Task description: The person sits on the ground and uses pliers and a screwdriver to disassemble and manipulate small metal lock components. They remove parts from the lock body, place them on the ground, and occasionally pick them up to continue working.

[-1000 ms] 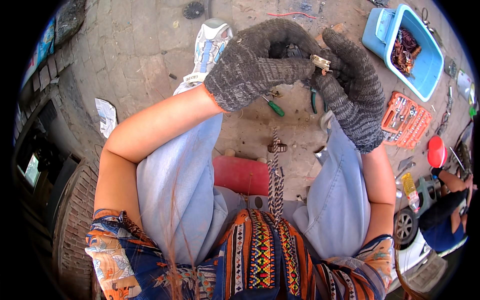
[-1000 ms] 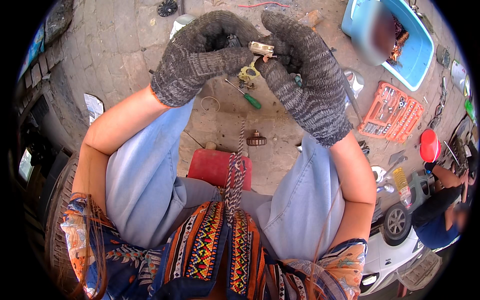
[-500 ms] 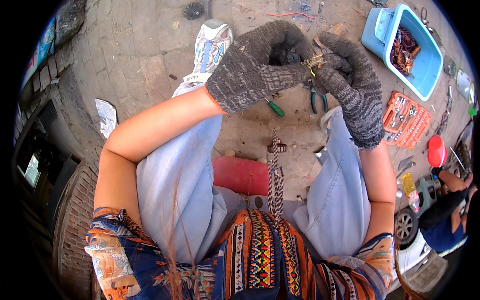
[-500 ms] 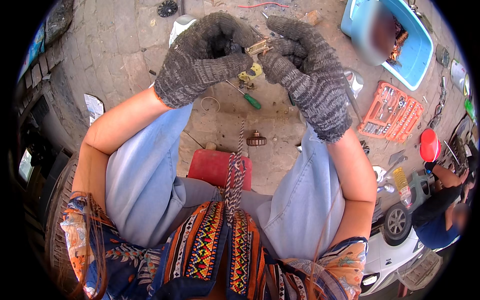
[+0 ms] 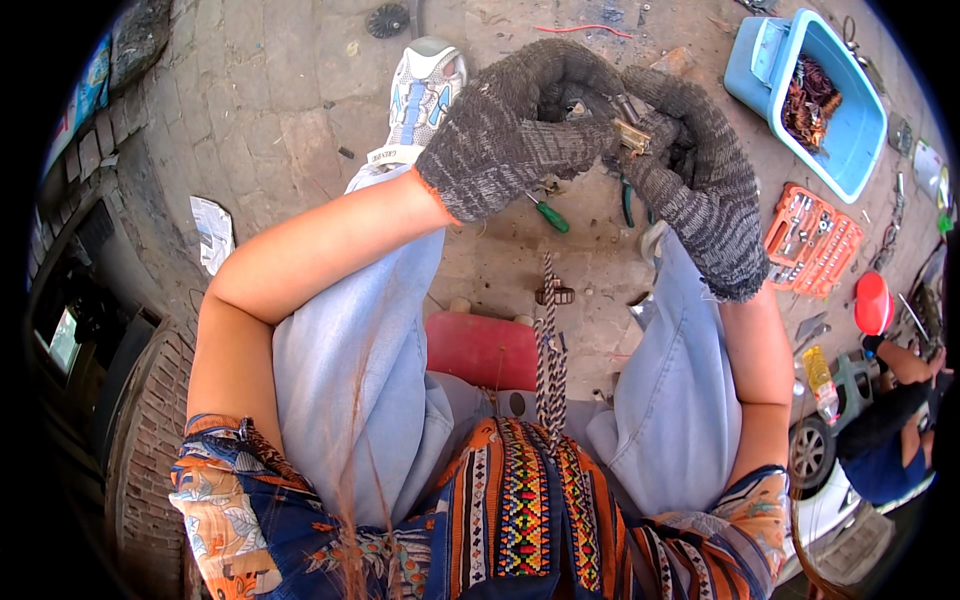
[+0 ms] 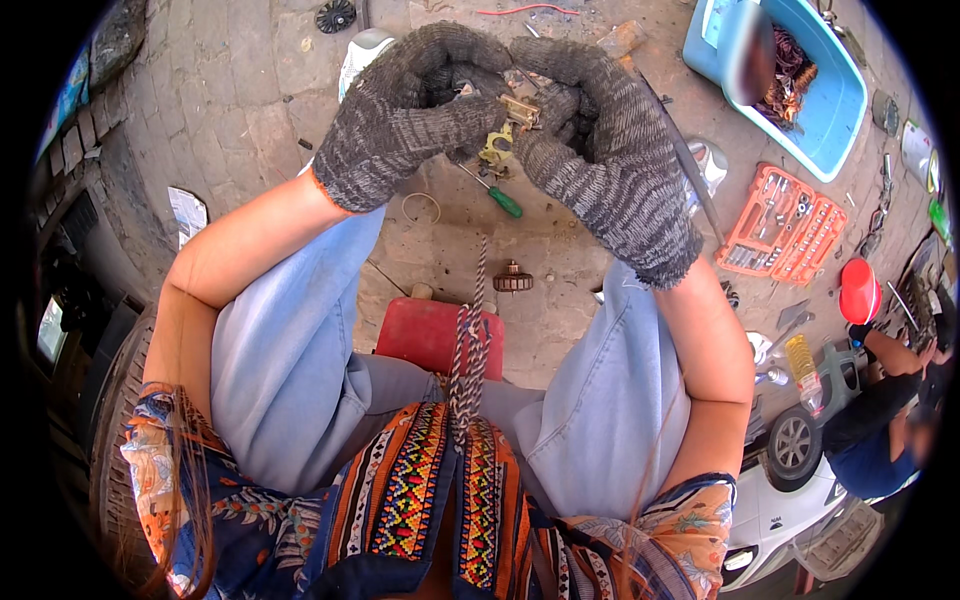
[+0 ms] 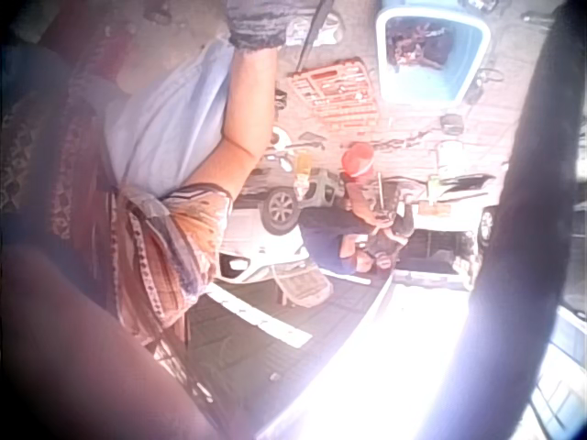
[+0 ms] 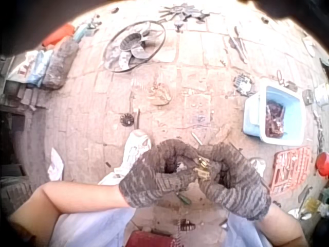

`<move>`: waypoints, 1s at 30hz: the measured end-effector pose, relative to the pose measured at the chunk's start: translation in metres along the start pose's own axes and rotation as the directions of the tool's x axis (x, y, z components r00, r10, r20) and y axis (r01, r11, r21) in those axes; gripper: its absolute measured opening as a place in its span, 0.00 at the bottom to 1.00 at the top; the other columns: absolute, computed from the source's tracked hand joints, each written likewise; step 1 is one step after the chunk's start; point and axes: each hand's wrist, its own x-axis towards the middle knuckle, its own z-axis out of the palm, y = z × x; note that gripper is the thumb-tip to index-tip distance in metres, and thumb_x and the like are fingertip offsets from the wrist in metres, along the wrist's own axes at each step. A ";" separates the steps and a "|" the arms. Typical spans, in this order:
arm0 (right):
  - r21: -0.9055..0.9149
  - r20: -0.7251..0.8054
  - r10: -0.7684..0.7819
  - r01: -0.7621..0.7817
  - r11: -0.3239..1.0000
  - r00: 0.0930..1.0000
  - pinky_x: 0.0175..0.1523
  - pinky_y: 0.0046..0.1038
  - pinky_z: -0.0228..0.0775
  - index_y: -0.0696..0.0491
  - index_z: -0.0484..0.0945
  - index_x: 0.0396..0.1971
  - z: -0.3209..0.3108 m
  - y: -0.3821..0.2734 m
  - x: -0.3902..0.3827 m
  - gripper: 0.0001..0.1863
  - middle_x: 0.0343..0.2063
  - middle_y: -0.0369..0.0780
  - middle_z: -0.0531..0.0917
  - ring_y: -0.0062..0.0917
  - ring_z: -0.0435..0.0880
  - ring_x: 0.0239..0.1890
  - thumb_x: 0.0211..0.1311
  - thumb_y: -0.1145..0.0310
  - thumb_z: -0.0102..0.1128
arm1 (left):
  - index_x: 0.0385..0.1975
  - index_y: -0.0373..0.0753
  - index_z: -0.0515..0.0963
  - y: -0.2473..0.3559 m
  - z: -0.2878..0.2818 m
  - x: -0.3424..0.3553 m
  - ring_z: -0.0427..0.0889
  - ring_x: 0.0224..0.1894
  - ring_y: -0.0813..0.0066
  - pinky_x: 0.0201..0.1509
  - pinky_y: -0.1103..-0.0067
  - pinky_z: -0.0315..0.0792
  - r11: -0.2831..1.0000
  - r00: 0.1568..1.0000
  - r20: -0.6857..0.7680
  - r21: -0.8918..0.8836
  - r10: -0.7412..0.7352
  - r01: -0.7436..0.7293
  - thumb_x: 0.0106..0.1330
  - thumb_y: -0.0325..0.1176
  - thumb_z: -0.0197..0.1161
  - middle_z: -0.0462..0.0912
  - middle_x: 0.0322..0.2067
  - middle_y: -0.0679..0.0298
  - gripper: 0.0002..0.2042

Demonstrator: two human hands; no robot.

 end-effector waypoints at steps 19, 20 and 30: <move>-0.832 0.025 0.330 -0.163 0.531 0.944 0.44 0.32 0.73 0.58 0.75 0.44 -0.072 0.130 -0.002 0.16 0.34 0.46 0.82 0.33 0.82 0.38 0.60 0.64 0.57 | 0.45 0.41 0.77 -0.044 -0.048 -0.017 0.76 0.31 0.85 0.34 0.86 0.71 0.730 0.795 0.001 -0.396 -0.606 0.557 0.66 0.36 0.56 0.79 0.32 0.71 0.12; -0.881 0.031 0.324 -0.127 0.455 0.946 0.44 0.33 0.73 0.57 0.75 0.43 -0.066 0.135 -0.004 0.16 0.34 0.47 0.81 0.36 0.81 0.38 0.60 0.63 0.57 | 0.45 0.41 0.77 -0.047 -0.050 -0.020 0.76 0.31 0.85 0.34 0.85 0.71 0.733 0.790 -0.045 -0.409 -0.612 0.544 0.66 0.36 0.56 0.80 0.33 0.71 0.12; -0.838 0.544 0.430 0.440 0.323 0.721 0.34 0.39 0.73 0.56 0.81 0.33 0.048 0.157 -0.004 0.12 0.29 0.46 0.82 0.38 0.83 0.32 0.56 0.65 0.53 | 0.42 0.42 0.76 -0.062 -0.061 -0.015 0.73 0.28 0.87 0.29 0.87 0.66 0.728 0.768 -0.119 -0.438 -0.629 0.528 0.66 0.35 0.57 0.81 0.33 0.70 0.09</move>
